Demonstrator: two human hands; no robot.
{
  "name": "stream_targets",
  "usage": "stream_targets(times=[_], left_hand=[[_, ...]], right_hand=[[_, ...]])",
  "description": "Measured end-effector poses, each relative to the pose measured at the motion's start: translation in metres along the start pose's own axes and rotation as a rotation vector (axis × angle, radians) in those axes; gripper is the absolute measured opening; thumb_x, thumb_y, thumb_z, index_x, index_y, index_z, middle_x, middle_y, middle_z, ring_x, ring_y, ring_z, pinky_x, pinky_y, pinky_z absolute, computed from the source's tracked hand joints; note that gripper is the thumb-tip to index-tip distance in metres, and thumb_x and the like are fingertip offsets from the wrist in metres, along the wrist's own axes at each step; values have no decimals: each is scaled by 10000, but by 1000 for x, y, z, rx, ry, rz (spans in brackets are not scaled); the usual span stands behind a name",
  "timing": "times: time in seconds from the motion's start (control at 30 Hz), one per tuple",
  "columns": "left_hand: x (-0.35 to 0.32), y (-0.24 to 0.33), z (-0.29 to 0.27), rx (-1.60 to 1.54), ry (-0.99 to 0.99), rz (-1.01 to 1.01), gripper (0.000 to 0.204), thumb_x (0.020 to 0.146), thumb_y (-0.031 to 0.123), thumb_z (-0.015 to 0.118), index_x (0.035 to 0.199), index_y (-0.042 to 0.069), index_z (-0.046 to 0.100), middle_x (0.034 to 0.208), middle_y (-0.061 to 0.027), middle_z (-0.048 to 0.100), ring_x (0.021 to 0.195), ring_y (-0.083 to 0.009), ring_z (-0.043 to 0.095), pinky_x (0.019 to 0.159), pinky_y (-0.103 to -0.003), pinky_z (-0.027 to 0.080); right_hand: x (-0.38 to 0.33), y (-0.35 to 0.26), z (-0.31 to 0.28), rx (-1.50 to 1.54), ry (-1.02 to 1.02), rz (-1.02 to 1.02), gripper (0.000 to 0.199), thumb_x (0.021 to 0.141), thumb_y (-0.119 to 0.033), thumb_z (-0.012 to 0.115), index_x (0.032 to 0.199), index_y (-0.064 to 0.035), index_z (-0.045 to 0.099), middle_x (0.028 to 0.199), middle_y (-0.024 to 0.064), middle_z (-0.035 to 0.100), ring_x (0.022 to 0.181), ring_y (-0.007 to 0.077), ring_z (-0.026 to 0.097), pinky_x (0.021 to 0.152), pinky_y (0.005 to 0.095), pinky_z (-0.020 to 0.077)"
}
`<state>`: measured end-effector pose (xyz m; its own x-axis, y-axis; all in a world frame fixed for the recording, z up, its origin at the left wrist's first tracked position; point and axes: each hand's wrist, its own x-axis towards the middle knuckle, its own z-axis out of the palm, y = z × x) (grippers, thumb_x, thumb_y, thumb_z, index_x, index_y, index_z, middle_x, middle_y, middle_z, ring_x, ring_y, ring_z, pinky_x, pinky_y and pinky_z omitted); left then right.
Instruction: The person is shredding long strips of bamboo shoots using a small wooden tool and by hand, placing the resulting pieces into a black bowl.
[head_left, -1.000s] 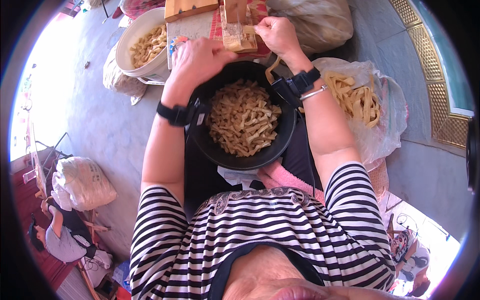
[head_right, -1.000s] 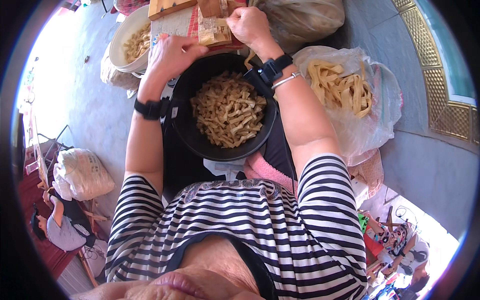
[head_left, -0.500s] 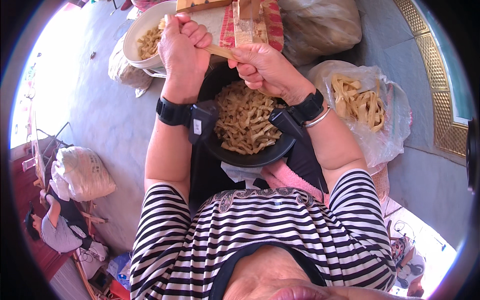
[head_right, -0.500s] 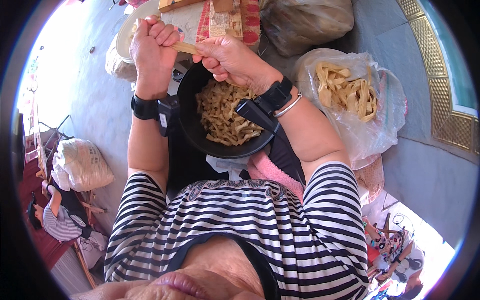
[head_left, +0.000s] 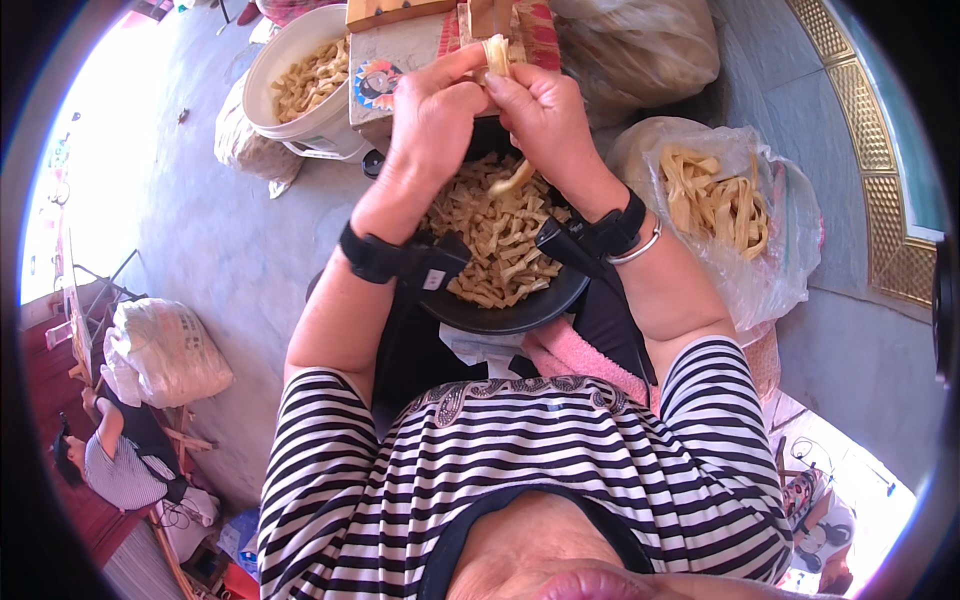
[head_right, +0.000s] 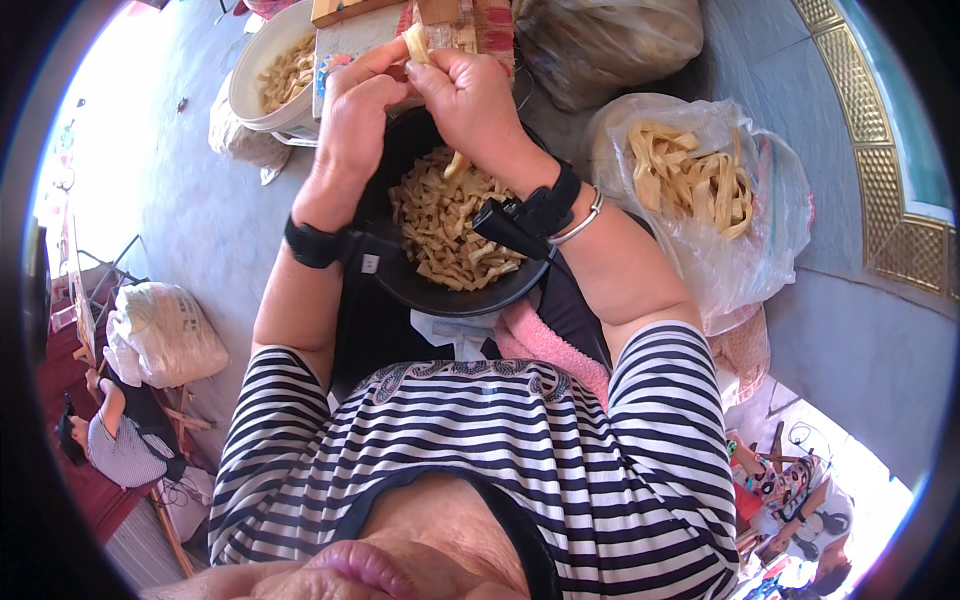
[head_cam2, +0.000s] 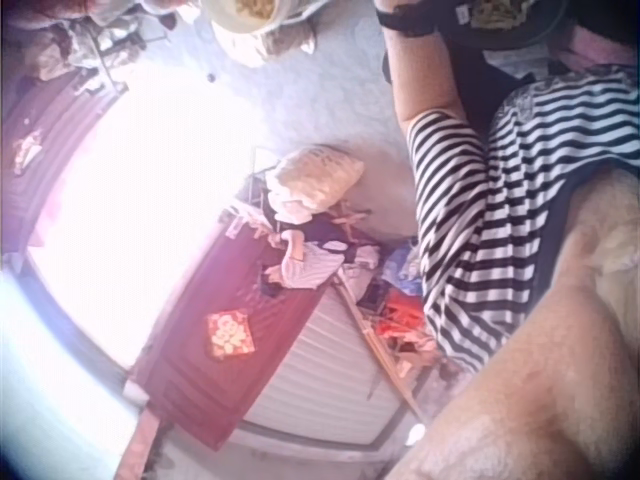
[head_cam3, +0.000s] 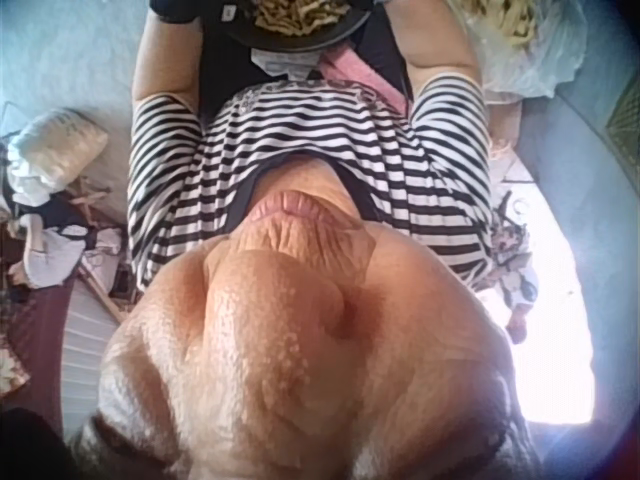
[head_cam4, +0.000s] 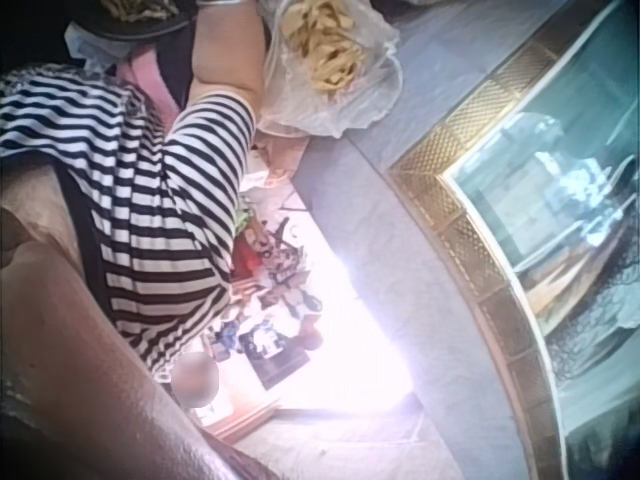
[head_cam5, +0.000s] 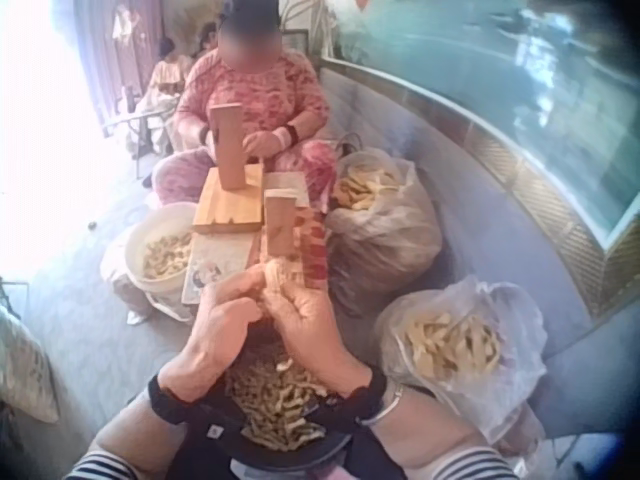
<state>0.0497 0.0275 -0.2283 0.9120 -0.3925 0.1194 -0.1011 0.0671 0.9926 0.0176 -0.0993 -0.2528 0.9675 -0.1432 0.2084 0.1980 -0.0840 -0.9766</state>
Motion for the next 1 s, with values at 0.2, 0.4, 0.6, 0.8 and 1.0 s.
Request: stream_targets(times=[0.2,0.4,0.6,0.8,1.0], left_hand=[[5,-18,0,783,117,466,69,684,42,575,750,37,593,878,-107,619,843,-291,591,702,-327,473],[1,-5,-2,576,84,456,76,742,14,497,685,35,542,640,-149,604,540,-280,602,509,-319,467],[8,-13,-10,206,103,-34,72,741,67,592,782,17,625,599,-51,590,527,-84,560,514,-260,459],[4,-4,-9,737,196,189,91,787,80,607,770,-9,603,616,3,579,561,-54,547,510,-191,432],[6,-4,-19,391,-159,60,188,812,178,628,748,2,605,585,33,539,514,-36,494,470,-188,388]], right_hand=[[2,-8,-15,756,-173,736,271,877,-215,450,661,-61,505,449,-55,270,376,62,248,375,222,243],[11,1,-32,653,-478,657,176,817,-211,551,729,-60,533,483,-67,299,407,41,255,372,203,216],[6,-6,-19,166,-231,81,144,836,-153,628,865,-15,596,598,-46,471,507,19,384,401,187,275],[9,-1,-35,815,-394,402,84,878,-88,567,913,-18,599,569,-82,399,439,6,296,386,173,239],[9,-1,-30,581,-280,336,90,868,-102,576,922,-34,598,579,-80,417,444,3,302,406,161,242]])
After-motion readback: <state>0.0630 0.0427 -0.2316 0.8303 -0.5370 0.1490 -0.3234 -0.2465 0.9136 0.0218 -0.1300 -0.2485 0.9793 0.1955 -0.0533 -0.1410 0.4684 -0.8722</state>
